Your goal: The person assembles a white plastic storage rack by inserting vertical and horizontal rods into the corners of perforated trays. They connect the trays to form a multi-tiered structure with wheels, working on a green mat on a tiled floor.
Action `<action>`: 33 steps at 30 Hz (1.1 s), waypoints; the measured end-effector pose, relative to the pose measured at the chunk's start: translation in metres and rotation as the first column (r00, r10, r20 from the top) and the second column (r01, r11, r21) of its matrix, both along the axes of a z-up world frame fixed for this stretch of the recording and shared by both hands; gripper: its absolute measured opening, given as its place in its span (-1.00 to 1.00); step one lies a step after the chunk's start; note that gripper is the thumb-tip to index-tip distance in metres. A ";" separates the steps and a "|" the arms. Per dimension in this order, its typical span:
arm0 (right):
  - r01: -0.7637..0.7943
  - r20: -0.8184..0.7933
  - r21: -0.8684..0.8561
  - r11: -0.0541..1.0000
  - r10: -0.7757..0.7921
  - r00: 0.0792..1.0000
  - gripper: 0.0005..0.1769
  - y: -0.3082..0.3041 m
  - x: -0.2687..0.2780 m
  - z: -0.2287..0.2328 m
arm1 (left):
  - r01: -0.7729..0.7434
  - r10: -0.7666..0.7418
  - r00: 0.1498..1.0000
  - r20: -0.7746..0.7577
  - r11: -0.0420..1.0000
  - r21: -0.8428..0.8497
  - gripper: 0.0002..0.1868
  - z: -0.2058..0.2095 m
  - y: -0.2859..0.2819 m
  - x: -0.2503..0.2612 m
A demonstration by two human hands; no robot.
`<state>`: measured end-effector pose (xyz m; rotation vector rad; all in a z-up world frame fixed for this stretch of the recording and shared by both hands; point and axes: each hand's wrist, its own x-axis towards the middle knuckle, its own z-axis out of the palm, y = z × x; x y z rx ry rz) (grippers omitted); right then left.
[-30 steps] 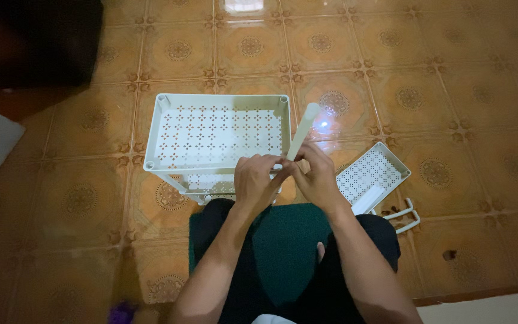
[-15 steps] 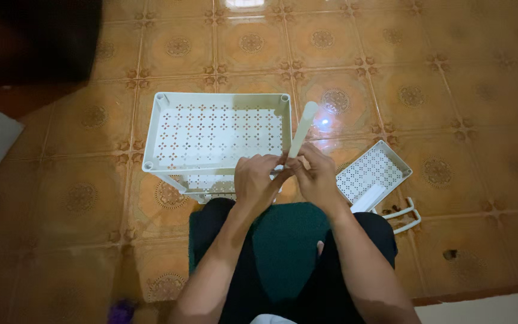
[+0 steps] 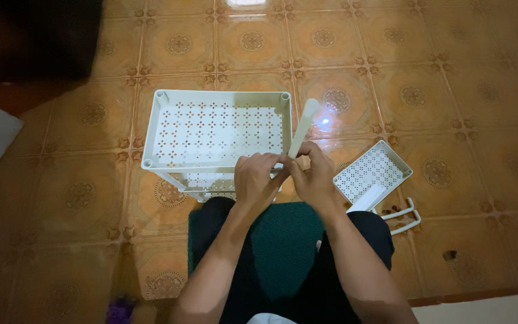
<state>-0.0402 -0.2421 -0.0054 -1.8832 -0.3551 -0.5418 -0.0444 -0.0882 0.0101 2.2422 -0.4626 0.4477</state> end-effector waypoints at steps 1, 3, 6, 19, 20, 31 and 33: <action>-0.027 -0.041 0.027 0.999 0.028 0.999 -0.81 -0.001 0.000 0.002 | -0.008 0.008 1.000 -0.001 1.000 0.006 -0.65 0.001 0.000 0.001; -0.079 -0.122 0.084 0.993 0.089 0.989 -0.87 -0.001 -0.001 0.006 | -0.026 0.026 1.000 -0.004 0.999 0.020 -0.67 0.003 -0.001 0.001; -0.157 -0.054 0.078 0.985 0.161 0.985 -0.89 -0.003 0.002 0.010 | -0.004 0.007 0.999 -0.046 0.998 0.061 -0.64 0.007 0.000 0.001; -0.215 -0.083 0.162 0.963 0.231 0.970 -0.77 -0.007 0.008 0.001 | -0.012 0.014 0.998 -0.054 0.999 0.047 -0.62 0.000 0.000 0.001; -0.163 -0.061 0.129 0.978 0.172 0.983 -0.75 -0.004 0.009 0.000 | -0.021 0.021 1.000 -0.016 0.999 0.041 -0.64 0.001 0.000 0.000; -0.206 0.012 -0.002 0.979 0.206 0.979 -0.85 -0.011 0.003 0.010 | -0.037 0.043 0.997 -0.069 0.995 0.093 -0.65 0.013 -0.003 -0.002; -0.250 -0.039 -0.012 0.968 0.249 0.968 -0.81 -0.013 0.003 0.012 | -0.040 0.046 0.997 -0.065 0.994 0.101 -0.66 0.013 -0.004 -0.002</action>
